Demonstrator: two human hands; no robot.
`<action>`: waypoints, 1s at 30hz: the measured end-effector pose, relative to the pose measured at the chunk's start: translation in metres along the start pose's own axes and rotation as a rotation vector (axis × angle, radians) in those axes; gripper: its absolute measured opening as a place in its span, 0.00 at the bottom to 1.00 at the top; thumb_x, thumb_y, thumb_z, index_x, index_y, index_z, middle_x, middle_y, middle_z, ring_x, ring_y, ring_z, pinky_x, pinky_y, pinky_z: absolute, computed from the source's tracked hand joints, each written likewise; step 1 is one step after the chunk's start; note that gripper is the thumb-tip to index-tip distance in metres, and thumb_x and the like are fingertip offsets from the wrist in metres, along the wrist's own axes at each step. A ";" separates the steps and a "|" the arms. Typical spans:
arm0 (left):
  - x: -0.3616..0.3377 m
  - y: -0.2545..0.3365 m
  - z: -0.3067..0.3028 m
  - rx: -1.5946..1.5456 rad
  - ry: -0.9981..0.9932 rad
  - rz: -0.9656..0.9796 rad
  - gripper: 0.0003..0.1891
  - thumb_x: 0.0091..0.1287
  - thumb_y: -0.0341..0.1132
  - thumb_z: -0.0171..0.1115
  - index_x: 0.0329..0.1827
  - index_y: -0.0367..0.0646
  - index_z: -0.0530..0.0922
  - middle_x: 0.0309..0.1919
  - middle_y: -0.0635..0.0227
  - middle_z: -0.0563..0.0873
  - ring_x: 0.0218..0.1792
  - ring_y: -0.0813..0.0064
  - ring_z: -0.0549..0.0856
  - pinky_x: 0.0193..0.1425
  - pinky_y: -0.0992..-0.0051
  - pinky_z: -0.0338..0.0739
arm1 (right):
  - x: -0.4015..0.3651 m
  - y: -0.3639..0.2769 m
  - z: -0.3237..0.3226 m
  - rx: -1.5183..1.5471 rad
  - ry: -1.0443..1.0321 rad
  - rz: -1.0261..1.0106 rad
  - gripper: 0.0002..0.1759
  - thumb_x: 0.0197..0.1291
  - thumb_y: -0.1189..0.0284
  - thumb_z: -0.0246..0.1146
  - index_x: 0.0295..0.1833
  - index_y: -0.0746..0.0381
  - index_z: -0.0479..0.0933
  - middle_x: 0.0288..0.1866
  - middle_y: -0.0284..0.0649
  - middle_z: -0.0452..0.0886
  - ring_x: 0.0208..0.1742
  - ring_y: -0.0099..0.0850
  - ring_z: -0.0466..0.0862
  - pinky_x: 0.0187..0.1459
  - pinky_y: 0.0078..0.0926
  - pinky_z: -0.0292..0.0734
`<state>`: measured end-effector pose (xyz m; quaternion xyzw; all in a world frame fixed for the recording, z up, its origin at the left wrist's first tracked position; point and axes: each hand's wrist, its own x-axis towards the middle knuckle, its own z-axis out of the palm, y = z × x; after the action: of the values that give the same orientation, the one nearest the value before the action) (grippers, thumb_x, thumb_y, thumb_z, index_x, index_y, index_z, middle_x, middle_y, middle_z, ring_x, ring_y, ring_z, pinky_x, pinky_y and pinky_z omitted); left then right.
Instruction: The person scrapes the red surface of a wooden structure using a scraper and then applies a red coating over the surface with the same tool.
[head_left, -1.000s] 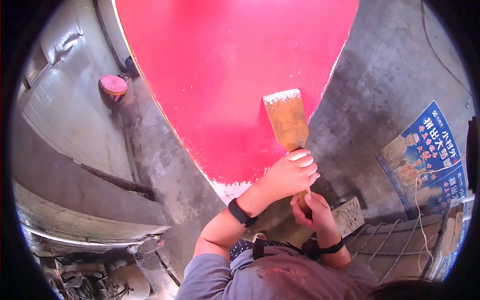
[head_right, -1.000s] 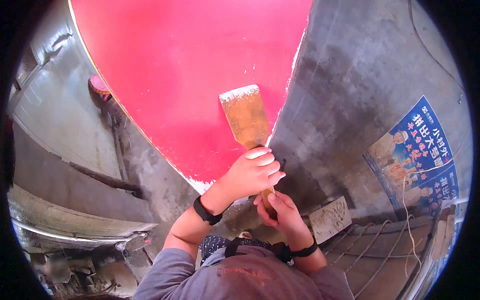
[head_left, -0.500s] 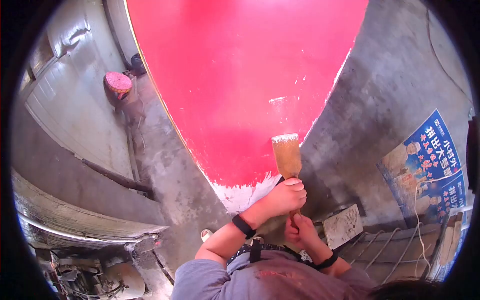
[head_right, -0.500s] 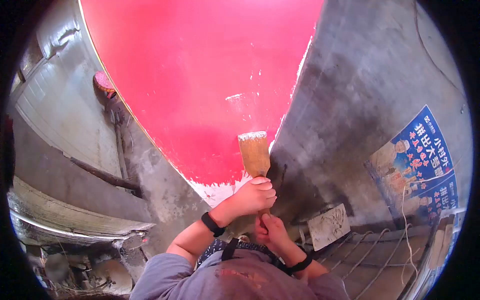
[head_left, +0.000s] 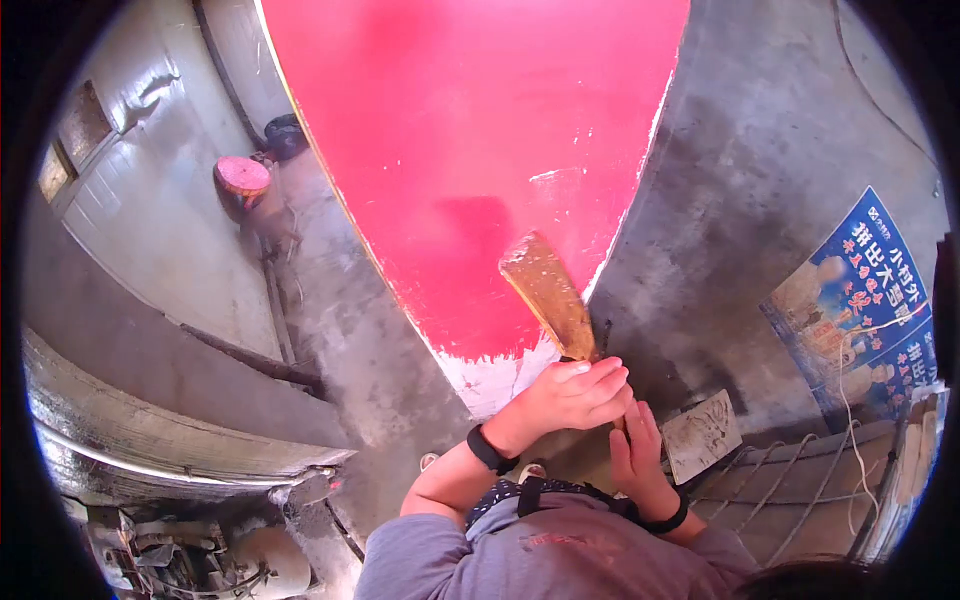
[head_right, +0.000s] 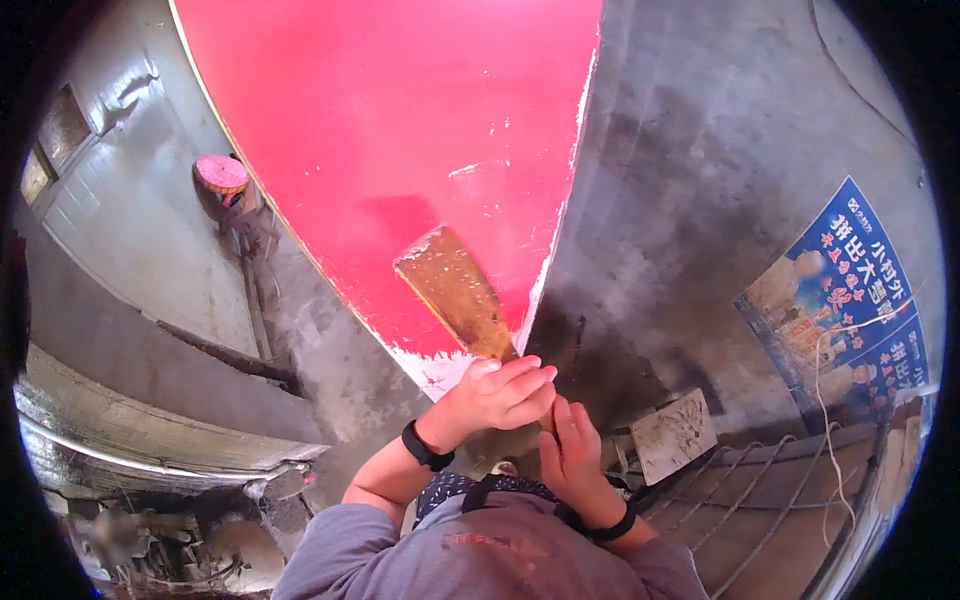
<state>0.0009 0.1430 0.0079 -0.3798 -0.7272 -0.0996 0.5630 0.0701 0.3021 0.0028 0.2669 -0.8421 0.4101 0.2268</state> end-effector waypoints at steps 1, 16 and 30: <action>0.000 0.000 -0.002 -0.018 0.021 0.012 0.06 0.57 0.38 0.59 0.37 0.58 0.76 0.43 0.77 0.78 0.52 0.78 0.77 0.64 0.70 0.59 | 0.000 0.000 0.002 0.007 -0.005 -0.002 0.17 0.54 0.76 0.58 0.51 0.69 0.69 0.34 0.49 0.70 0.31 0.44 0.72 0.31 0.36 0.69; 0.002 0.012 -0.011 -0.040 0.073 0.080 0.08 0.55 0.41 0.57 0.38 0.57 0.79 0.43 0.77 0.80 0.55 0.77 0.75 0.69 0.61 0.48 | 0.000 0.001 0.005 0.010 0.059 -0.100 0.29 0.45 0.83 0.63 0.56 0.67 0.63 0.36 0.45 0.72 0.31 0.40 0.73 0.29 0.34 0.68; 0.004 0.010 -0.016 -0.057 0.073 0.157 0.08 0.55 0.39 0.56 0.36 0.57 0.80 0.42 0.79 0.80 0.52 0.75 0.77 0.67 0.61 0.52 | -0.001 -0.004 0.007 0.062 0.050 -0.028 0.20 0.46 0.81 0.62 0.47 0.67 0.66 0.35 0.48 0.72 0.32 0.46 0.75 0.31 0.33 0.70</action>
<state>0.0191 0.1429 0.0139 -0.4475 -0.6713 -0.0896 0.5841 0.0723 0.2946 0.0002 0.2754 -0.8193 0.4391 0.2451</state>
